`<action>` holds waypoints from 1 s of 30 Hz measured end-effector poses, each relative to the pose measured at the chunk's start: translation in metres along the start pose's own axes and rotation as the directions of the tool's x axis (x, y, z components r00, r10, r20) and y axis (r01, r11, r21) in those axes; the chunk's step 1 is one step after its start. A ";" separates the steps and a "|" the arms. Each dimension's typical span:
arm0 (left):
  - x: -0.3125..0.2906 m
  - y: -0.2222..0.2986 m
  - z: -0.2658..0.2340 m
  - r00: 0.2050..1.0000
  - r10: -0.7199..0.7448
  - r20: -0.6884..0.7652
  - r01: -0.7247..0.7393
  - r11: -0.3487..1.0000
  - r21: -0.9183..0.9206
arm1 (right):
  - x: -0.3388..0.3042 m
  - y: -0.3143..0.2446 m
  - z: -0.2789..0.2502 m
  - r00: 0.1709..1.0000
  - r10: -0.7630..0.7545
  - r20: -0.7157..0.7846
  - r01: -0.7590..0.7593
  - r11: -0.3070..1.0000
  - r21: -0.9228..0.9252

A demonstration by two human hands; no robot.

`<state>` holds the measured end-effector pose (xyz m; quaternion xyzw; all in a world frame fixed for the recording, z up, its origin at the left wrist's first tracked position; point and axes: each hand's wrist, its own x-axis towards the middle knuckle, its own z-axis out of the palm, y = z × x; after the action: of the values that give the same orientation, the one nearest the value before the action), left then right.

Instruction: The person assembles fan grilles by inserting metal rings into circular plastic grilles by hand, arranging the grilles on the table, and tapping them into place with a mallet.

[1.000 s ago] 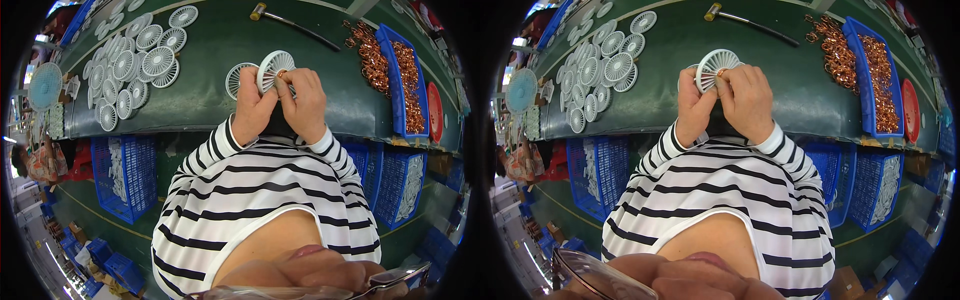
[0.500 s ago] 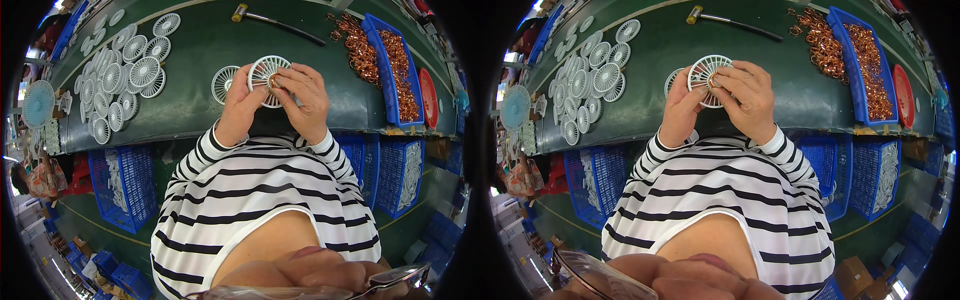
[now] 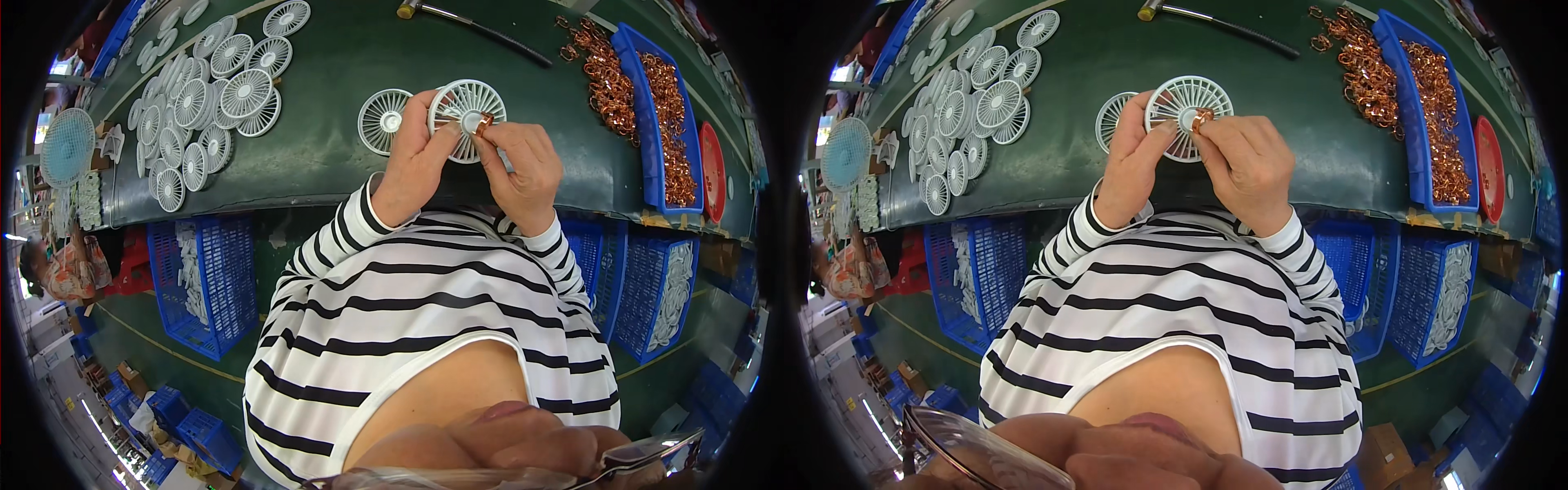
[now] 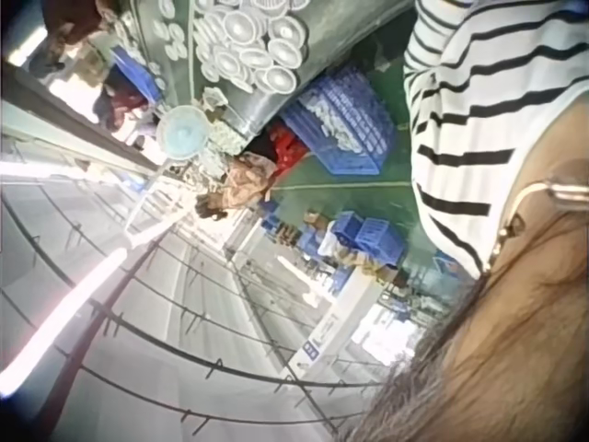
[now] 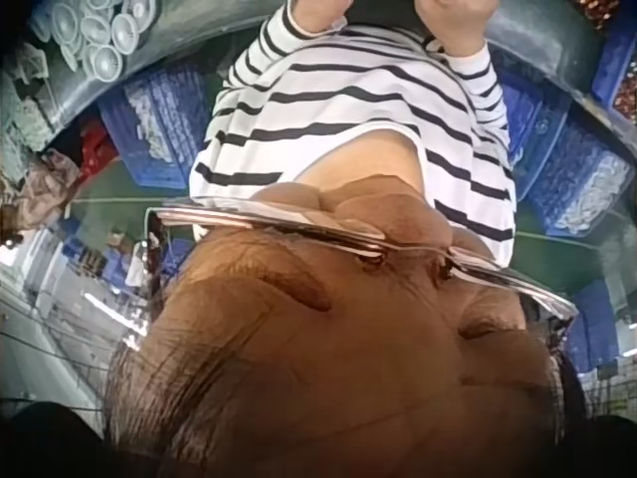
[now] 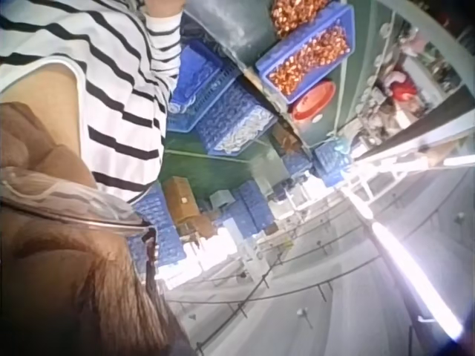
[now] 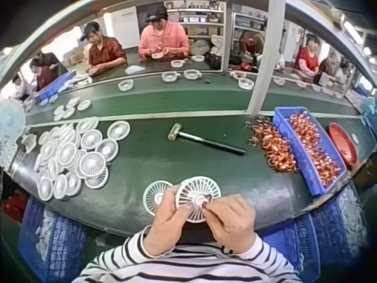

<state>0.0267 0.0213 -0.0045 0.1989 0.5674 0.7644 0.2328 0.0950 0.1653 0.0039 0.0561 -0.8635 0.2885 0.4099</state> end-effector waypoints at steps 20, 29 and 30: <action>-0.003 -0.003 0.004 0.997 -0.048 0.061 0.061 0.969 -0.240 | 0.000 -0.007 -0.004 0.991 0.099 0.093 -0.082 0.981 -0.176; -0.009 0.008 0.005 0.942 -0.189 0.276 0.236 0.961 -0.144 | 0.008 0.006 -0.047 0.943 -0.149 0.297 0.139 0.989 0.055; -0.010 0.009 0.010 0.953 -0.132 0.272 0.181 0.970 -0.164 | 0.007 0.010 -0.048 0.948 -0.091 0.306 0.039 0.984 0.171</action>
<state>0.0394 0.0211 0.0064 0.2289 0.4718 0.7607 0.3826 0.1197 0.2006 0.0283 0.1629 -0.8886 0.3318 0.2716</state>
